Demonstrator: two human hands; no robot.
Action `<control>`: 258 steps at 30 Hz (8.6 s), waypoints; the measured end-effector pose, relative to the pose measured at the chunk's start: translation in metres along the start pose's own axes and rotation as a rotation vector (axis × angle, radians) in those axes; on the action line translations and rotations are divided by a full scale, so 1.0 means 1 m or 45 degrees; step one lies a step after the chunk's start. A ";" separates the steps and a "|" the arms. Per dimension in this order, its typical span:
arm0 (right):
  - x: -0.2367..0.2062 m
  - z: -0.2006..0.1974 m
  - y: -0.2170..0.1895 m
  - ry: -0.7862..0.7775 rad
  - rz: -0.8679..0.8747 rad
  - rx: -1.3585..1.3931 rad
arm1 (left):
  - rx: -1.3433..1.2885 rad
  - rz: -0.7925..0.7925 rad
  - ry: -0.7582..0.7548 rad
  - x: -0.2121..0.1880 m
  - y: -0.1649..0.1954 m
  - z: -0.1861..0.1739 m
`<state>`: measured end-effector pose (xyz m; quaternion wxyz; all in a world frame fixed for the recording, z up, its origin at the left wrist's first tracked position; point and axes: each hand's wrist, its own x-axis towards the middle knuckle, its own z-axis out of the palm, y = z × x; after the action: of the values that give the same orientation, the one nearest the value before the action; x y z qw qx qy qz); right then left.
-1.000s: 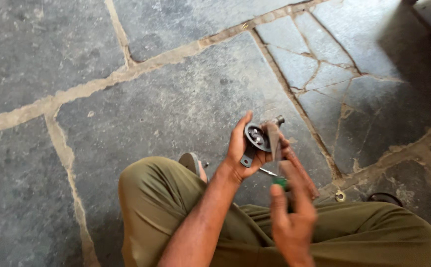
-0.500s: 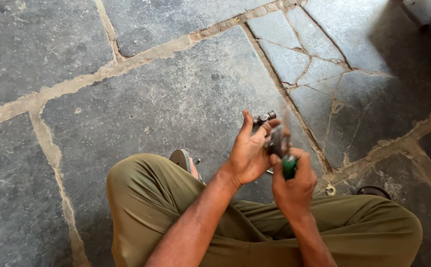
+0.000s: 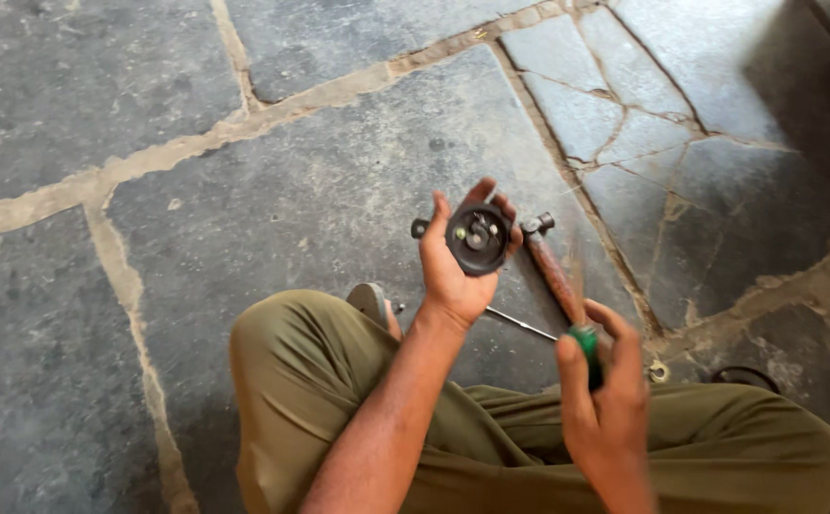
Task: The person sits on a stone floor and uses a hammer and screwdriver to work on a small black lock mechanism. They repeatedly tap a pin or screw into the lock with the hammer and then use the screwdriver to adjust internal components.
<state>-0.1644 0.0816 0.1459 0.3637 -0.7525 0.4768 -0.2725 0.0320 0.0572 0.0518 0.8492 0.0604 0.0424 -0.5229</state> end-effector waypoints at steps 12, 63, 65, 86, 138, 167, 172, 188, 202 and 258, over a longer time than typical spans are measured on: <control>-0.009 -0.031 -0.036 -0.759 0.596 -0.697 | 0.406 0.019 0.023 -0.002 0.012 0.016; -0.012 0.000 -0.002 -0.054 0.049 -0.111 | -0.054 0.043 0.235 0.003 -0.024 -0.047; -0.023 -0.012 -0.004 -0.109 0.038 -0.159 | -0.042 0.061 0.215 -0.004 -0.021 -0.037; 0.095 0.043 0.122 -0.216 -0.293 -0.601 | 0.832 -0.545 0.277 0.013 0.009 0.000; 0.130 0.061 0.173 -0.203 0.545 1.494 | 1.558 -0.482 0.351 0.035 -0.051 -0.075; 0.133 0.056 0.169 -0.323 0.629 1.741 | 1.732 -0.184 0.367 0.043 -0.041 -0.077; 0.124 0.046 0.156 -0.347 0.834 1.713 | 2.523 0.184 0.543 0.060 -0.011 -0.065; 0.132 0.027 0.159 -0.288 0.620 1.607 | 3.101 -0.177 0.358 0.064 -0.005 -0.089; 0.126 0.042 0.161 -0.405 0.595 1.450 | 2.862 0.418 -0.779 0.043 -0.030 -0.011; 0.137 0.030 0.154 -0.670 0.233 0.832 | 1.452 -0.039 0.161 0.066 -0.014 -0.054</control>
<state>-0.1673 -0.0781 0.0120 0.7148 -0.5961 0.3214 -0.1746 0.0486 0.0007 -0.0110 0.6705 0.5393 -0.1948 -0.4708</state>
